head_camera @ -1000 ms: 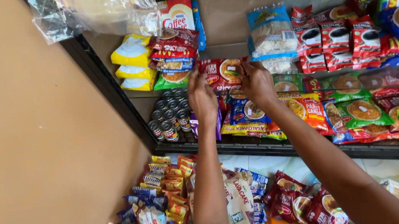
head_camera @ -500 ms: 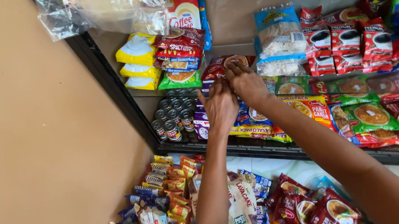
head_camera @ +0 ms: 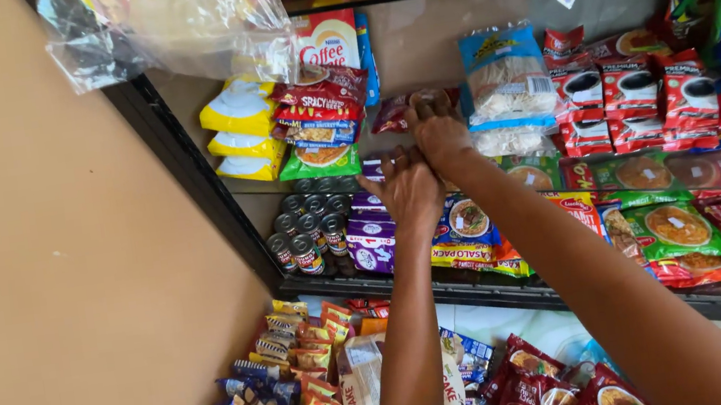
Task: The recorder is organizing and stocking various food items, snacks, and canned goods on shelves and from a pile on the floor.
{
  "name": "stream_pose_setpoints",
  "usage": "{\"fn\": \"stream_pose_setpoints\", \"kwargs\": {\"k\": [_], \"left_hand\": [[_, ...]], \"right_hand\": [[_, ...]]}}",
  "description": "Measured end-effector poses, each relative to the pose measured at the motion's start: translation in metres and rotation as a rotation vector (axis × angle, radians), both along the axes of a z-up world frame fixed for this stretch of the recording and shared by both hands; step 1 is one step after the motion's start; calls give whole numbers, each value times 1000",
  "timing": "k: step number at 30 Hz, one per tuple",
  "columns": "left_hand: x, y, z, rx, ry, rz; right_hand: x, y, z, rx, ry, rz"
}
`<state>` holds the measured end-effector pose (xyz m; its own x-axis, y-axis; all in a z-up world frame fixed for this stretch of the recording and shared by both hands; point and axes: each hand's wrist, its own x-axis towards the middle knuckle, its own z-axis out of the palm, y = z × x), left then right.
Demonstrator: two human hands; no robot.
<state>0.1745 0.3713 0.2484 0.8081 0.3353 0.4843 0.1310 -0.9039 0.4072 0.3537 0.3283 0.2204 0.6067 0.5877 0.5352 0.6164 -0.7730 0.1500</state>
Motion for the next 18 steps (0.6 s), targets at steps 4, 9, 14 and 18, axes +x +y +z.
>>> {"fn": "stream_pose_setpoints", "kwargs": {"k": [4,9,14,18], "left_hand": [[11,3,-18,49,-58,40],[11,2,-13,37,-62,28],[19,3,-28,25,-80,26],[17,2,-26,58,-174,45]], "right_hand": [[-17,5,35,-46,317,-165],[12,8,13,-51,228,-164],[22,10,-1,-7,40,-168],[12,4,1,-8,172,-186]]}}
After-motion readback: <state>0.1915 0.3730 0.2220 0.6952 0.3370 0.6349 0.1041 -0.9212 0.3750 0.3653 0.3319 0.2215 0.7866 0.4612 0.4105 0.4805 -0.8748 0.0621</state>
